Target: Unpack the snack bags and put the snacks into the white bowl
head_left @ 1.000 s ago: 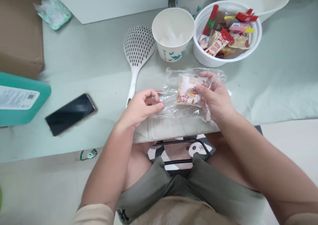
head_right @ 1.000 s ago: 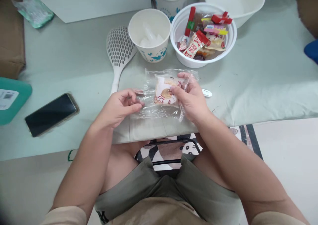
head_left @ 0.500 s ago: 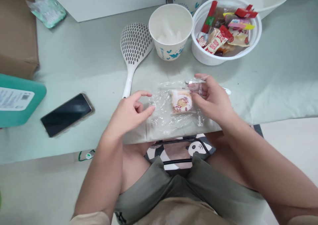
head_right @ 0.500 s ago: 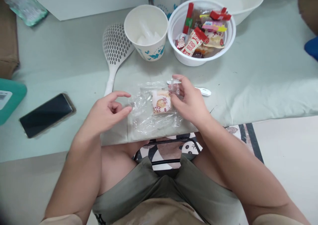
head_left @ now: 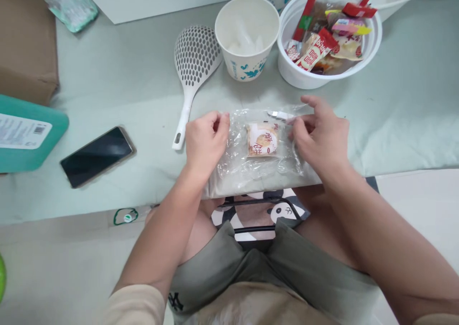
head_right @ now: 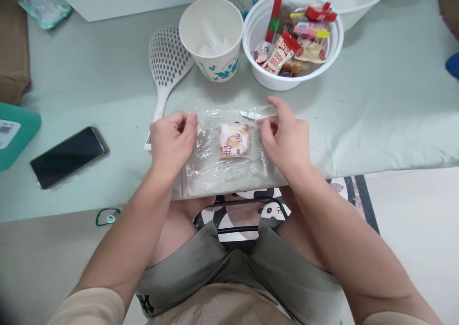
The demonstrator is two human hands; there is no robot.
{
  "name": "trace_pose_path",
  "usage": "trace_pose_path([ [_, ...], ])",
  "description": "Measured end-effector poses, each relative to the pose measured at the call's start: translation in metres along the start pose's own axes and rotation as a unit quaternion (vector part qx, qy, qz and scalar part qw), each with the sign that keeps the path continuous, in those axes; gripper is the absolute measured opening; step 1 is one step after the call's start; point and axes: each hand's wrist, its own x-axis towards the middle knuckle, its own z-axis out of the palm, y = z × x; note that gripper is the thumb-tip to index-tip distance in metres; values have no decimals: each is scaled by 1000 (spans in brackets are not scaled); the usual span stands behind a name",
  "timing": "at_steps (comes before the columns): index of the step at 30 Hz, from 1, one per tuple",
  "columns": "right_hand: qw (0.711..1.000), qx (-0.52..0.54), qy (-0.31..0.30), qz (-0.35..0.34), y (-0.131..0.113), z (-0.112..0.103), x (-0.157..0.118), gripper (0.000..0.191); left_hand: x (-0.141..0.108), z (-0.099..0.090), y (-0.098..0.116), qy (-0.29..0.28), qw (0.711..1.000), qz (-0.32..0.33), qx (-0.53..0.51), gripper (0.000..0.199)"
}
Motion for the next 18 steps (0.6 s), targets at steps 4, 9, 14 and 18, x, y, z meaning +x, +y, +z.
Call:
trace_pose_path([
  [4,998,13,7,53,4,-3,5,45,2,-4,-5,20,999,-28,-38,44],
  [9,997,33,31,61,16,-7,9,42,4,-8,-8,31,998,-40,-41,44],
  [14,998,29,47,2,27,-10,7,37,5,-10,-12,41,997,-57,-45,38],
  [18,998,-9,59,-3,24,-15,3,36,2,-10,-16,55,996,-62,-29,12],
])
